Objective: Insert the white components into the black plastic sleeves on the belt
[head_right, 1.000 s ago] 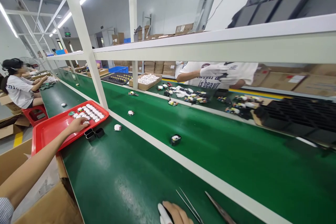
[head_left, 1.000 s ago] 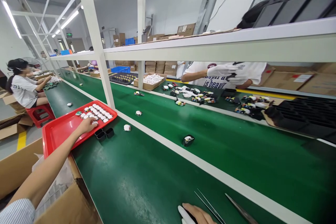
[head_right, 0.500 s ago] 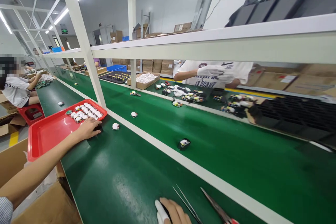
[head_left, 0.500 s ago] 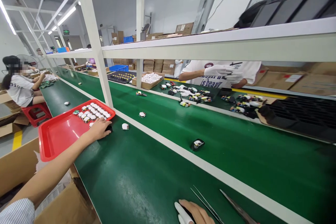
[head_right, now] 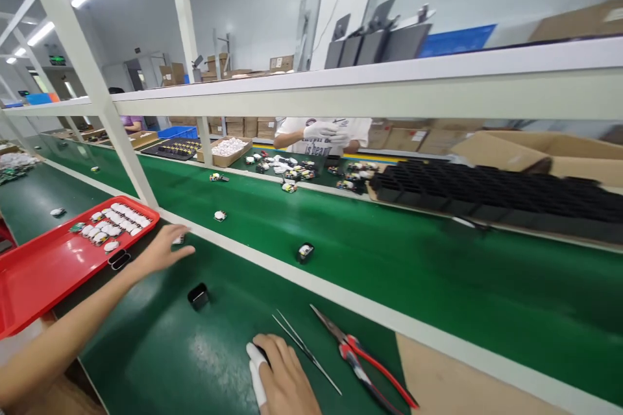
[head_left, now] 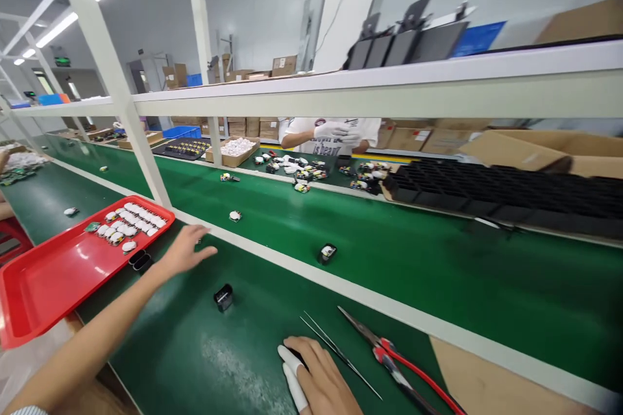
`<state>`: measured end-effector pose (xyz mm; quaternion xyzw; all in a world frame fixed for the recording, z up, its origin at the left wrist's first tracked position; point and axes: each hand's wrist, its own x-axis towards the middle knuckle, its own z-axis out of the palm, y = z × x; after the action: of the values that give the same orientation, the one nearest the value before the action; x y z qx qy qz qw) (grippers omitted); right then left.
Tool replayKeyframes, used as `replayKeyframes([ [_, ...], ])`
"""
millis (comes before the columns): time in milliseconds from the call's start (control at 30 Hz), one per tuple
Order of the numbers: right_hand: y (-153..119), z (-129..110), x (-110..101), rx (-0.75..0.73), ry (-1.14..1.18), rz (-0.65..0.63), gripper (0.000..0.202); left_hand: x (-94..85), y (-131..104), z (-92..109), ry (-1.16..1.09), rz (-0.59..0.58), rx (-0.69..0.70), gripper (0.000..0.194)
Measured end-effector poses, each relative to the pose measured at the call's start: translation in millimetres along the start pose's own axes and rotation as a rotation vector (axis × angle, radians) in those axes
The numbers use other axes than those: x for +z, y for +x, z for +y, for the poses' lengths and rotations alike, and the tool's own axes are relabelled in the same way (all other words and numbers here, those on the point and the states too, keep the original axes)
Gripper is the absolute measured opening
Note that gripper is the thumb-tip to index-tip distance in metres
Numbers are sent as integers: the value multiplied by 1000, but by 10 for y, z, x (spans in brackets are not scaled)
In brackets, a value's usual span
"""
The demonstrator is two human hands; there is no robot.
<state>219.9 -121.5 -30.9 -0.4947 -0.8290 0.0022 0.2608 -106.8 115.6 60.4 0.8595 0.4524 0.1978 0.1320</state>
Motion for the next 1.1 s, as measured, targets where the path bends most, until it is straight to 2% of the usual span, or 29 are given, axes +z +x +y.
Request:
replayKeyframes([
  [100, 5, -67, 10, 68, 52, 33, 48, -26, 289, -240, 52, 45, -77, 46],
  [167, 2, -98, 28, 103, 59, 50, 48, 80, 413, -219, 64, 33, -79, 46],
  [233, -3, -116, 37, 124, 58, 53, 47, 267, 464, -46, 51, -15, -25, 46],
  [367, -3, -118, 13, 141, 47, 6, 49, 683, 488, 521, -15, -203, 188, 53],
  [433, 4, -114, -9, 142, 44, -31, 51, 811, 578, 747, -31, -287, 273, 55],
  [500, 10, -117, -27, 140, 39, -52, 52, 861, 763, 855, -22, -297, 307, 51],
  [567, 9, -125, -40, 131, 22, -53, 50, 864, 1017, 842, 11, -223, 282, 46],
  [667, 1, -111, -56, 116, -56, -8, 44, 872, 1385, 687, 73, -91, 183, 48],
  [767, -8, -14, -73, 159, -219, 95, 40, 910, 1564, 524, 101, -55, 113, 42],
  [833, -16, 91, -85, 214, -349, 149, 39, 908, 1543, 461, 100, -54, 104, 34],
  [900, -33, 198, -101, 265, -433, 163, 37, 855, 1416, 429, 88, -49, 115, 28],
  [1000, -66, 297, -132, 311, -461, 149, 34, 688, 1050, 385, 60, -41, 146, 32],
  [1100, -62, 270, -155, 293, -411, 162, 36, 488, 560, 296, 31, -49, 156, 41],
])
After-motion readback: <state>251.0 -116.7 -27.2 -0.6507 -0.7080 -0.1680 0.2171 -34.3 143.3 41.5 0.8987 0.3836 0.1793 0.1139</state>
